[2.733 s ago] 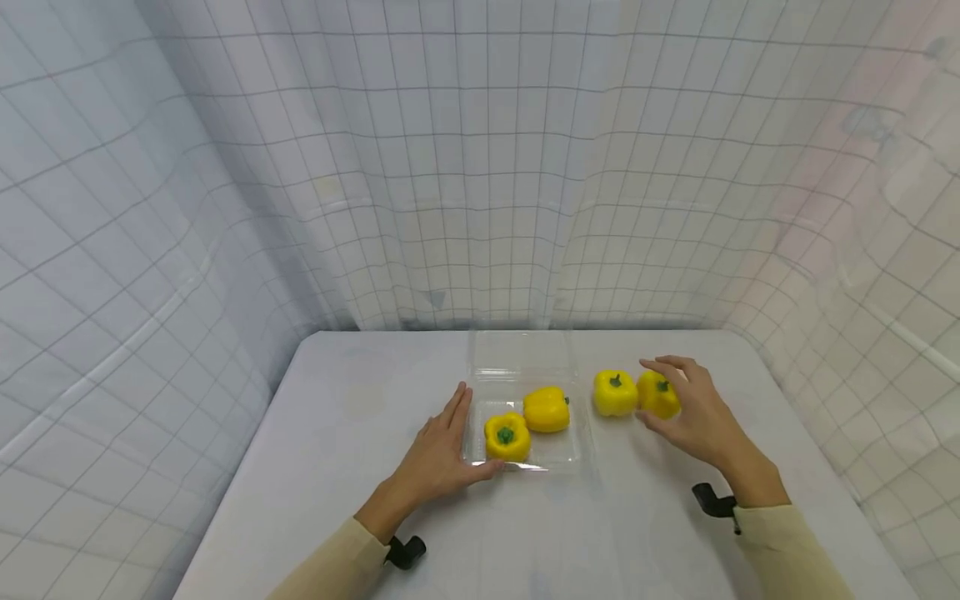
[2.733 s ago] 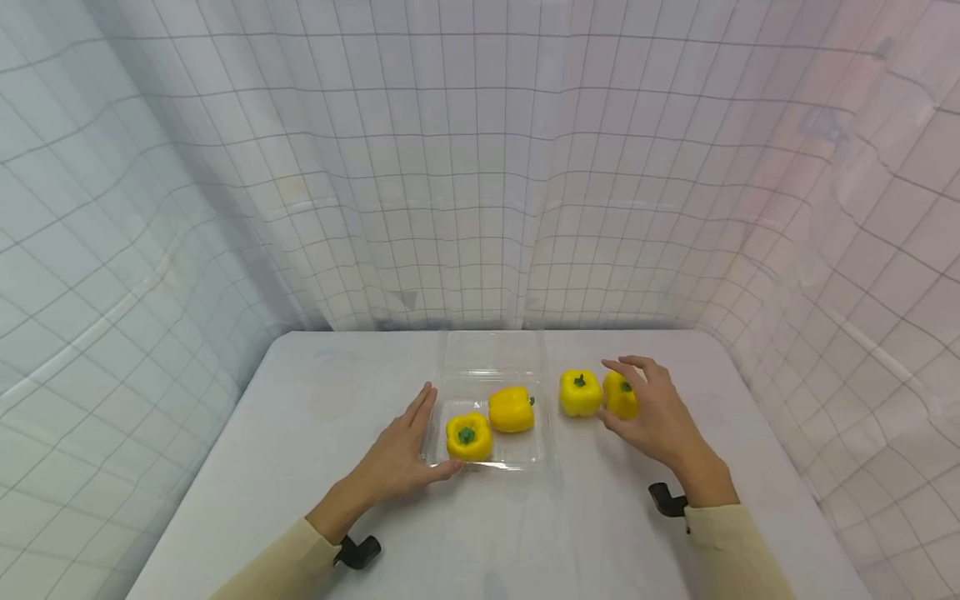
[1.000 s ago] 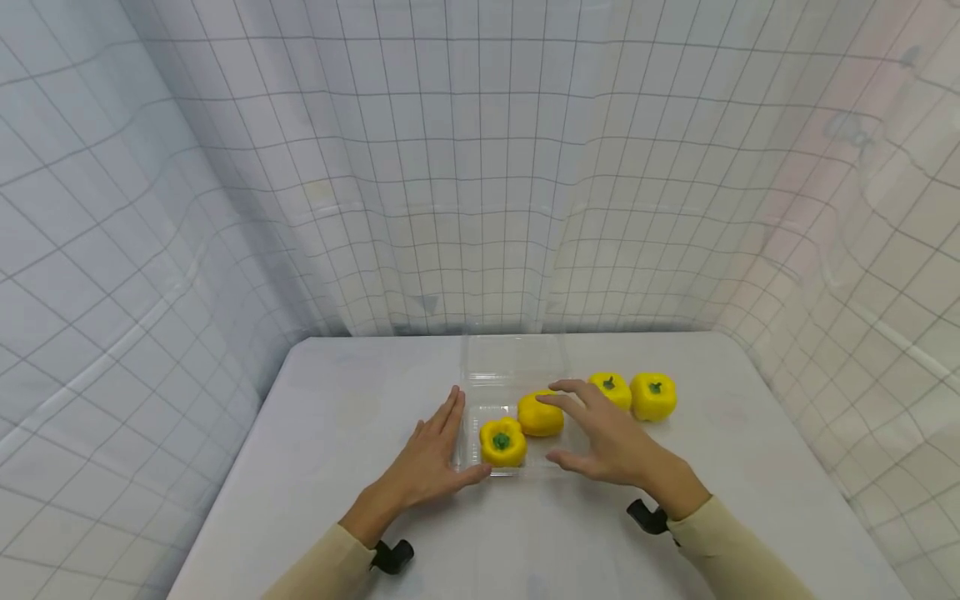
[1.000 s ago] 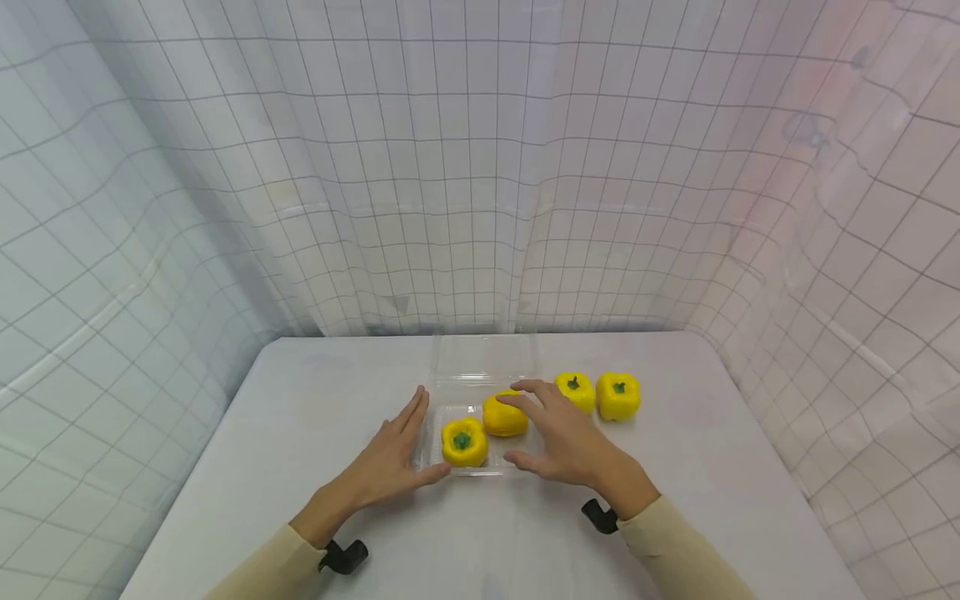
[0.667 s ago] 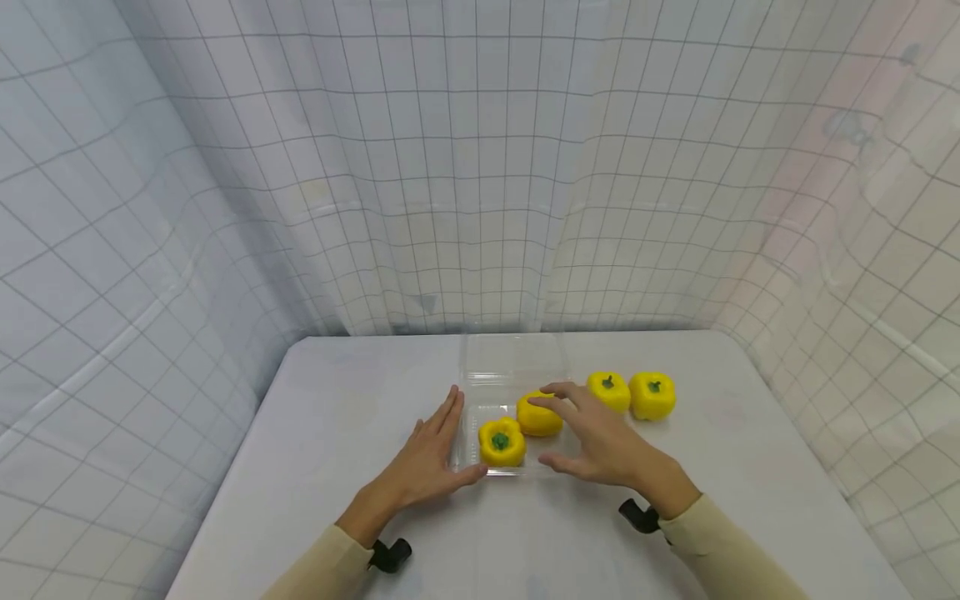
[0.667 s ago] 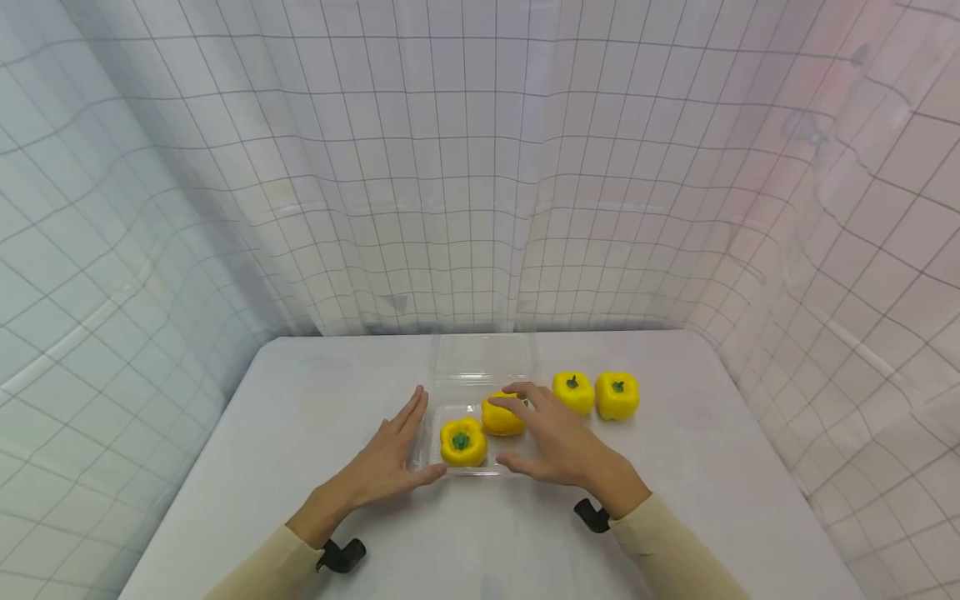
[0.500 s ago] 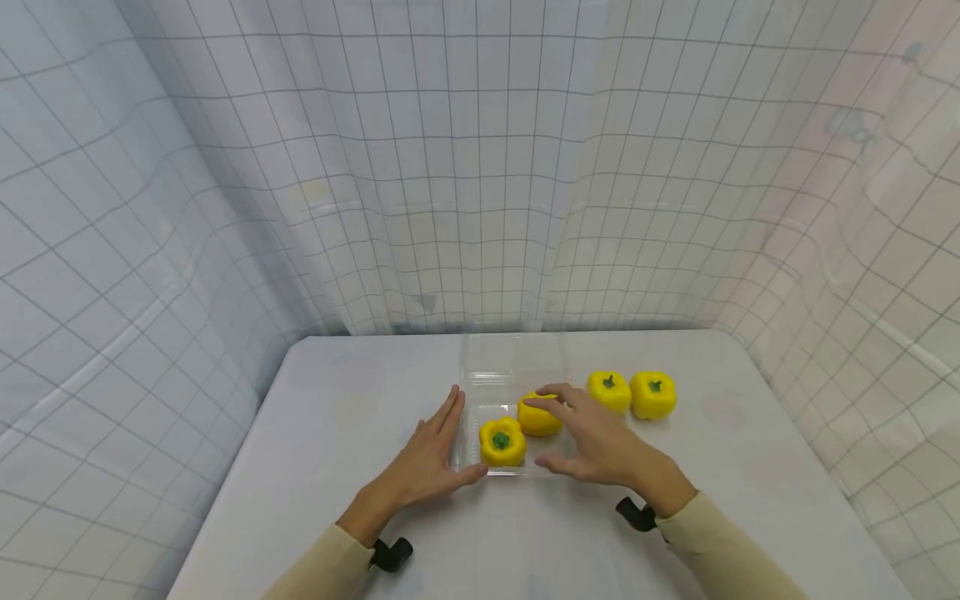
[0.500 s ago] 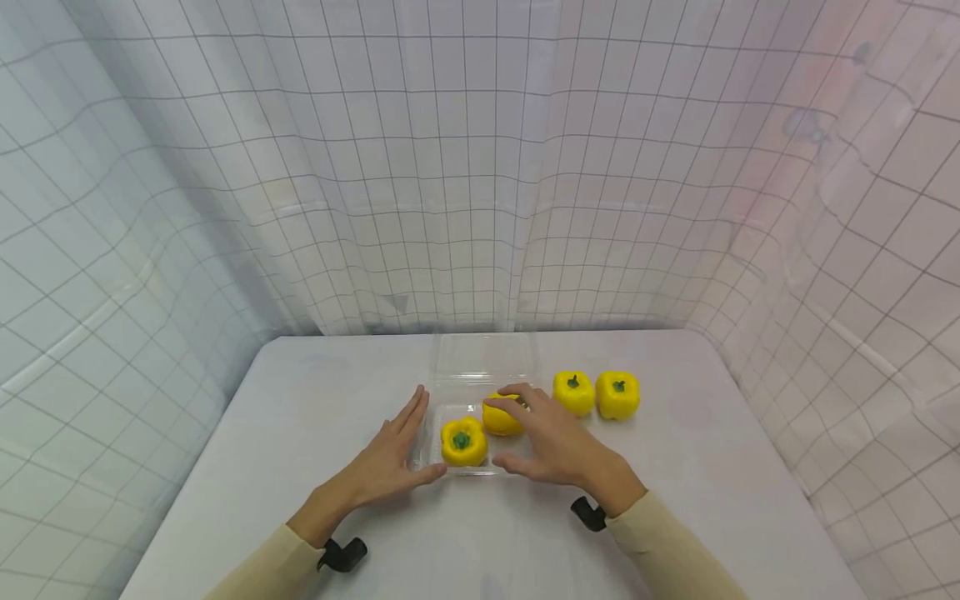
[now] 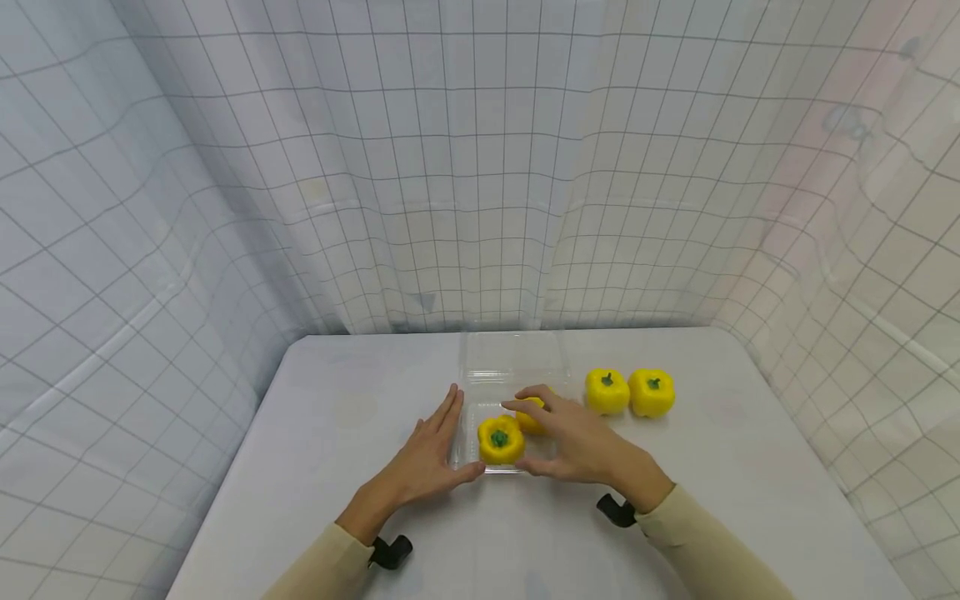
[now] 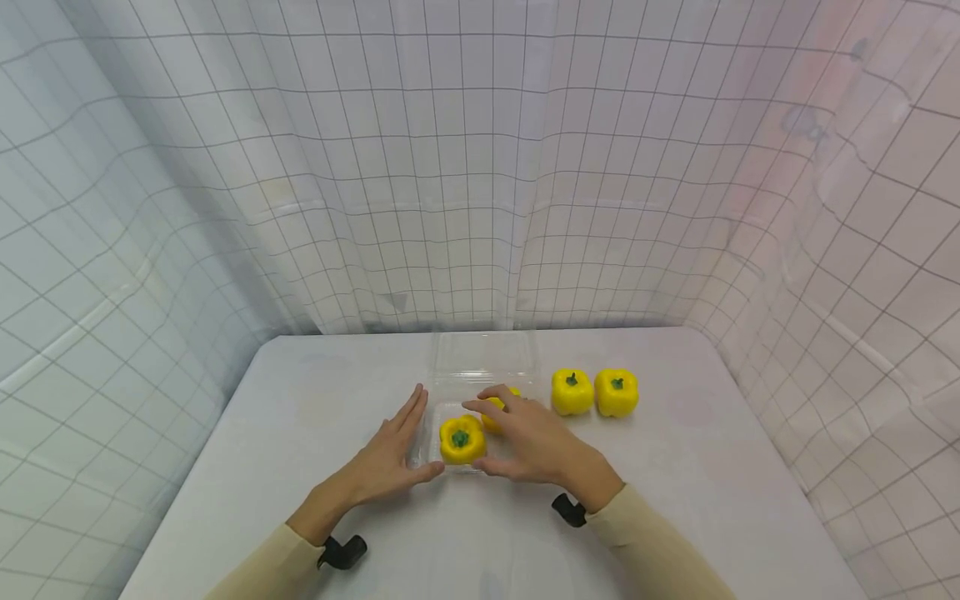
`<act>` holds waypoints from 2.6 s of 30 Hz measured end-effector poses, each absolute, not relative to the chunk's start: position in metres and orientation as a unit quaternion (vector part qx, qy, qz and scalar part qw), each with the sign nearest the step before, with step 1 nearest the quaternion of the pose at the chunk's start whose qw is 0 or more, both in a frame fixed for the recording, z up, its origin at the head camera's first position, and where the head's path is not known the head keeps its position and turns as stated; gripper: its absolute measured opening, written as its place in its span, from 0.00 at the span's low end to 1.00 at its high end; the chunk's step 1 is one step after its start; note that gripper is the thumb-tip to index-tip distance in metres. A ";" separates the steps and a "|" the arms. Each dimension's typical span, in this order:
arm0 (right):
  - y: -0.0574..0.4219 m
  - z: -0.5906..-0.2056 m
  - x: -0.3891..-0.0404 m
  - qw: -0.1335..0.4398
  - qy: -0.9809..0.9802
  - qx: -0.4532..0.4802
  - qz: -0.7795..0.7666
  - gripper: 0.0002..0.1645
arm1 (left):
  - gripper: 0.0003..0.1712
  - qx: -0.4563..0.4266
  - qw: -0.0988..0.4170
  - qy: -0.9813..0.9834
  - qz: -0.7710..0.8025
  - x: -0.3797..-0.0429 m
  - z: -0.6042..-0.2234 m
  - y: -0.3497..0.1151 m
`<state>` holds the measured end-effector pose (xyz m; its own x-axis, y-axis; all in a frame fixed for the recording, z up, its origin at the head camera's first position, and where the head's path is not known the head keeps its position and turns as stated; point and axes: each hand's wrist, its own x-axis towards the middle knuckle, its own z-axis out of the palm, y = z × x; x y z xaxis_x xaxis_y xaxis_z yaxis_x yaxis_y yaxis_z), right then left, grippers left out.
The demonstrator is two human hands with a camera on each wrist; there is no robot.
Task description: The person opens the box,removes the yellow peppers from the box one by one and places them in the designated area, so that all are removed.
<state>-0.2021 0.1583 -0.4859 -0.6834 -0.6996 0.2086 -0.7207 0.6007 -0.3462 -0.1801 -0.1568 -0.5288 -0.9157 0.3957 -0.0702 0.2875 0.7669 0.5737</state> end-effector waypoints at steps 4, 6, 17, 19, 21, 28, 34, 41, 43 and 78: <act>0.151 -0.484 -0.201 0.015 -0.899 0.393 0.193 0.51 | 0.74 0.184 0.090 0.935 0.289 -0.180 -0.529 -0.157; 0.147 -0.484 -0.200 0.011 -0.901 0.392 0.186 0.51 | 0.73 0.184 0.089 0.935 0.291 -0.180 -0.529 -0.157; 0.135 -0.489 -0.200 0.005 -0.900 0.392 0.190 0.49 | 0.72 0.186 0.088 0.933 0.295 -0.180 -0.531 -0.158; 0.134 -0.491 -0.200 0.006 -0.901 0.391 0.188 0.48 | 0.72 0.188 0.086 0.932 0.296 -0.180 -0.532 -0.159; 0.132 -0.493 -0.200 0.006 -0.903 0.387 0.186 0.48 | 0.73 0.192 0.085 0.931 0.299 -0.180 -0.532 -0.159; 0.127 -0.497 -0.199 -0.012 -0.910 0.368 0.189 0.47 | 0.72 0.188 0.089 0.930 0.303 -0.179 -0.534 -0.159; 0.125 -0.500 -0.198 -0.007 -0.906 0.371 0.201 0.46 | 0.72 0.184 0.093 0.931 0.302 -0.179 -0.533 -0.158; 0.123 -0.506 -0.199 0.011 -0.900 0.382 0.210 0.43 | 0.72 0.185 0.091 0.929 0.307 -0.178 -0.532 -0.157; 0.123 -0.507 -0.199 0.014 -0.900 0.381 0.211 0.43 | 0.72 0.185 0.091 0.929 0.307 -0.178 -0.532 -0.158; 0.117 -0.507 -0.199 -0.002 -0.902 0.365 0.230 0.42 | 0.70 0.181 0.083 0.929 0.313 -0.177 -0.532 -0.155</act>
<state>-0.1987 0.1168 -0.5068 -0.7332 -0.6598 0.1643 -0.6581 0.6279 -0.4156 -0.1769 -0.1548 -0.5317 -0.9210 0.3875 -0.0405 0.2842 0.7392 0.6106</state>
